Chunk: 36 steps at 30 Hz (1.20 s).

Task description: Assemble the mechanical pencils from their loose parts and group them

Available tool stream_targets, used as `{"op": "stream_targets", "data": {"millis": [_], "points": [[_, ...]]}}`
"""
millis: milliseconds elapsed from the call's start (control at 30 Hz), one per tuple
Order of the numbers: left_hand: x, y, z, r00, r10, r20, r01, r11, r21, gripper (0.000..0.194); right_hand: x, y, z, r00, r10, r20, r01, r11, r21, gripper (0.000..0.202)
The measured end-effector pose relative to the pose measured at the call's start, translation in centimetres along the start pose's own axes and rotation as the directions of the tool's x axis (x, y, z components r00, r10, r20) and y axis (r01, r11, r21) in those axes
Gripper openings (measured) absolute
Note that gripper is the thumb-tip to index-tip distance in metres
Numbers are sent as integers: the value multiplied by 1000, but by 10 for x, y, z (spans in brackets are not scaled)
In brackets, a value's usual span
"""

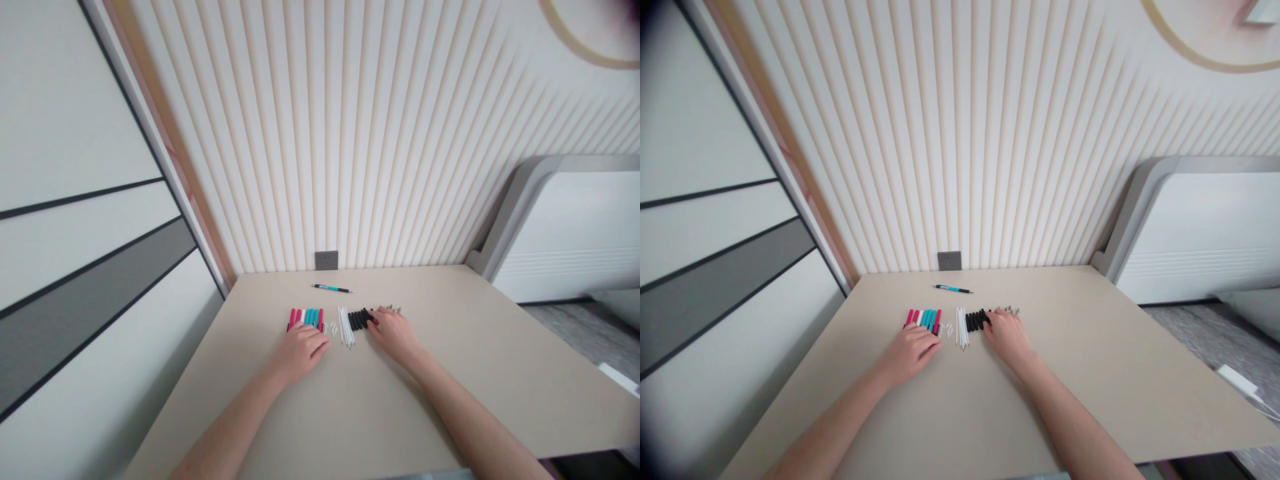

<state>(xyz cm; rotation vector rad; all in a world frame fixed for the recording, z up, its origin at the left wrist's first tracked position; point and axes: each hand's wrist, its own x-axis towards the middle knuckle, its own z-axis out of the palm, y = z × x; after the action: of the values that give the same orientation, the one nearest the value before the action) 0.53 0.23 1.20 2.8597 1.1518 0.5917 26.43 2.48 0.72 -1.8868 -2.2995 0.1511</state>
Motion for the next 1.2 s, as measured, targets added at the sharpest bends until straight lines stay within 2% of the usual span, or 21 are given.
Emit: {"op": "stream_targets", "data": {"millis": [367, 567, 767, 1200], "points": [[-1, -1, 0, 1000, 1, 3, -1, 1000, -7, 21, 0, -4, -6, 995, 101, 21, -101, 994, 40, 33], [-1, -2, 2, 1000, -8, 13, 8, 1000, -2, 20, 0, -2, -5, 997, 76, -32, -74, 996, 54, 32], [-1, -2, 2, 1000, -1, 17, 1, 1000, -2, 21, -2, -1, -9, 996, 74, 50, -76, 997, 22, 30], [-2, -3, 2, 1000, 10, 6, -10, 1000, -24, 24, -2, 4, -10, 994, 54, 98, -57, 998, 29, 35]]}}
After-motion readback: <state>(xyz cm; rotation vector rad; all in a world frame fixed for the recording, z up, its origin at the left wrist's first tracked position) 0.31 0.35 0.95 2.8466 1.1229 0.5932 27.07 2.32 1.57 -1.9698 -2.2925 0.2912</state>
